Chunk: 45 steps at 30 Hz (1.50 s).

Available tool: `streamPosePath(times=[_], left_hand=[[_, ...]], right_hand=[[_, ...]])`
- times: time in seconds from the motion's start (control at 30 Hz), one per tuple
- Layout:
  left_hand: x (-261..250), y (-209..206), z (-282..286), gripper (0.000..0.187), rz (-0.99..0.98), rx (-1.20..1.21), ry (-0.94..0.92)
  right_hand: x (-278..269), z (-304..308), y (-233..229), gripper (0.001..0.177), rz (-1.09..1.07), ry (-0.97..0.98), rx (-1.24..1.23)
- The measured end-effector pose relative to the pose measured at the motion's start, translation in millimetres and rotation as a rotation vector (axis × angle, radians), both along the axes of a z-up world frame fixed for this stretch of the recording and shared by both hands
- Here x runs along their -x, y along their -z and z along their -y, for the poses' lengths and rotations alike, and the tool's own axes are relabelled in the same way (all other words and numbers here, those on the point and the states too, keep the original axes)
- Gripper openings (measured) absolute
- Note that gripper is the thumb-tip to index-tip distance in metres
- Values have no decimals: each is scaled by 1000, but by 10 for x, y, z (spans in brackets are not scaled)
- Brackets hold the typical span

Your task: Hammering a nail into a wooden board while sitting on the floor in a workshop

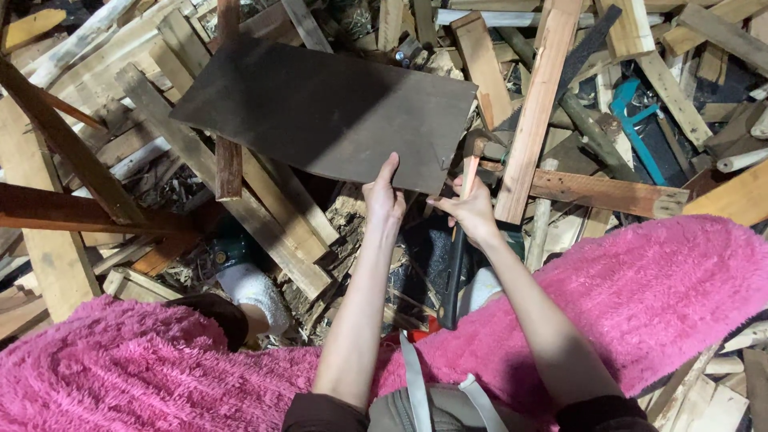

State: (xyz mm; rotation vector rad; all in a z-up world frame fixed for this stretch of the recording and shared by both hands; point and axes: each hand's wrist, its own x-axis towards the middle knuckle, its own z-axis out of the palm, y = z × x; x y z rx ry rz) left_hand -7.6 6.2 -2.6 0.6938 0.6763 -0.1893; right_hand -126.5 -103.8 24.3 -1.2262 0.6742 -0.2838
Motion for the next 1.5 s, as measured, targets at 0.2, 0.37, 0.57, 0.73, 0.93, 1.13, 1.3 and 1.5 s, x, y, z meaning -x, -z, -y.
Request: streamPosePath(times=[0.2, 0.37, 0.57, 0.73, 0.93, 1.13, 1.3, 1.5], left_hand=[[42, 31, 47, 39, 4, -32, -13], [81, -204, 65, 52, -2, -119, -15], [78, -183, 72, 67, 28, -122, -22], [48, -135, 68, 63, 32, -114, -19], [34, -14, 80, 67, 36, -106, -35], [6, 344, 158, 60, 50, -90, -59], [52, 31, 111, 53, 61, -75, -62], [87, -8, 89, 54, 56, -61, -85]], right_hand=[[17, -30, -129, 59, -4, 10, -9], [22, -31, -151, 58, -24, -13, 6], [89, 73, -96, 48, -84, -75, 131], [264, 143, -939, 20, -213, -100, 365], [495, 2, -1932, 15, -331, -256, 920], [636, 22, -2004, 16, -279, -396, 1168], [528, -108, -2430, 29, -52, -332, 1224], [432, -54, -1986, 30, -339, -502, 1034]])
